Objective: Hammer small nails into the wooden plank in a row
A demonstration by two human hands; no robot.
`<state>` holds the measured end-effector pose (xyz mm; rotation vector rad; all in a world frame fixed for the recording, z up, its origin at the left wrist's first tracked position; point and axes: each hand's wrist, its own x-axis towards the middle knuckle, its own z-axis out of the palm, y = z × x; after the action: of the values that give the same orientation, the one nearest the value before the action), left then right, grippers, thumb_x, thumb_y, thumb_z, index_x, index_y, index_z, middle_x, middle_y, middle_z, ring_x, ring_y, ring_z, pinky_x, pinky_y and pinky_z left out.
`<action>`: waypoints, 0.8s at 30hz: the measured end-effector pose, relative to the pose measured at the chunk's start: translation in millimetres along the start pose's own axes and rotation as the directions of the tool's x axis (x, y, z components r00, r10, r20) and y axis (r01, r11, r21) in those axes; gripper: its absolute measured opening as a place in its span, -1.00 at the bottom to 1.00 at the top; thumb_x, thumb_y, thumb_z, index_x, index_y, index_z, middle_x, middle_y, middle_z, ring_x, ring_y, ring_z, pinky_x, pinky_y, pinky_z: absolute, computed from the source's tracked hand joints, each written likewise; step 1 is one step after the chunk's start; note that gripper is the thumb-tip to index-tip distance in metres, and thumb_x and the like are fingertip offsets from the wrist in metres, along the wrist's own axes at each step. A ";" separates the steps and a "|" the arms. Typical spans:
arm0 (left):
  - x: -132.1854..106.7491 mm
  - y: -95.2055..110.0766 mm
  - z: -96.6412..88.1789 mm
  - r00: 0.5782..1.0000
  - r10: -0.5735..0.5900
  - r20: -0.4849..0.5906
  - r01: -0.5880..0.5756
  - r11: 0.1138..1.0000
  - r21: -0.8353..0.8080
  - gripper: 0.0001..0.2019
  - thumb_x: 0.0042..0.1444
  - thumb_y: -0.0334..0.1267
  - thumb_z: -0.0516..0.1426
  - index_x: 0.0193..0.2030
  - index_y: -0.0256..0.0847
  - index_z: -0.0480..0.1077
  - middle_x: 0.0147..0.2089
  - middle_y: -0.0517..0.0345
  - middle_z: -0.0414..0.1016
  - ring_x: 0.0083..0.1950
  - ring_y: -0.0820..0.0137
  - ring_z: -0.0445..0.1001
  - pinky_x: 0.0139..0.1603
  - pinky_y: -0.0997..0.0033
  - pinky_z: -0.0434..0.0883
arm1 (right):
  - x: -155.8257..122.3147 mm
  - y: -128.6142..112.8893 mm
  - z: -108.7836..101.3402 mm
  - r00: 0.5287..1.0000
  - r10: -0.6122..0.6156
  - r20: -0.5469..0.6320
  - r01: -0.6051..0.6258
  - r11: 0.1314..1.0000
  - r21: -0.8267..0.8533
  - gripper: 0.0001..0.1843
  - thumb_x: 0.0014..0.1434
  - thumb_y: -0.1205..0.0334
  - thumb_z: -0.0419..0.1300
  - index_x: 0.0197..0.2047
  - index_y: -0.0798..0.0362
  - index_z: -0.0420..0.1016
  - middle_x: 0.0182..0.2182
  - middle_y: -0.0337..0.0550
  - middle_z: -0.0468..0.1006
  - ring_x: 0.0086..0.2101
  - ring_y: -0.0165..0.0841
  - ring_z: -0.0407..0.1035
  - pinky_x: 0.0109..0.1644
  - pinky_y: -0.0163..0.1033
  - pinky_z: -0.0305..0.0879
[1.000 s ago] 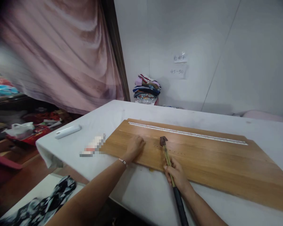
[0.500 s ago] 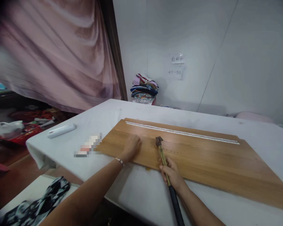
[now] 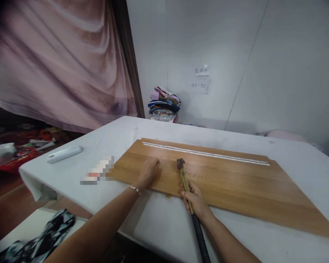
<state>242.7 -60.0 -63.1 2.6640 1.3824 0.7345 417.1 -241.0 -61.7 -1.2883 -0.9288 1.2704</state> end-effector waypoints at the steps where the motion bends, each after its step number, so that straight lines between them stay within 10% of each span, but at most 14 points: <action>1: -0.1 -0.3 -0.1 1.000 0.008 -0.001 -0.008 1.000 -0.002 -0.82 0.18 -0.32 -0.04 -0.38 -0.19 0.35 -0.31 0.03 0.44 -0.19 0.29 0.37 -0.12 0.29 0.26 | 0.3 0.6 -0.3 1.000 -0.001 0.005 0.001 1.000 -0.002 -0.65 -0.07 0.06 0.13 -0.23 0.08 0.26 -0.84 -0.47 0.23 -0.84 -0.54 -0.02 -0.77 -0.44 -0.07; 24: 2.3 -7.8 4.8 0.996 0.088 -0.029 -0.091 0.986 -0.137 -0.77 0.15 -0.34 -0.04 -0.17 -0.18 0.42 -0.09 -0.02 0.48 -0.02 0.26 0.38 0.10 0.24 0.28 | -0.3 -8.3 -2.0 1.000 0.010 0.027 -0.011 1.000 0.023 -0.67 -0.10 0.13 0.12 -0.24 0.06 0.22 -0.86 -0.51 0.23 -0.85 -0.54 -0.01 -0.78 -0.45 -0.08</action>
<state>240.0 -52.7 -68.5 2.6319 1.1768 0.8387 420.2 -240.4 -53.8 -1.2622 -0.9247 1.3055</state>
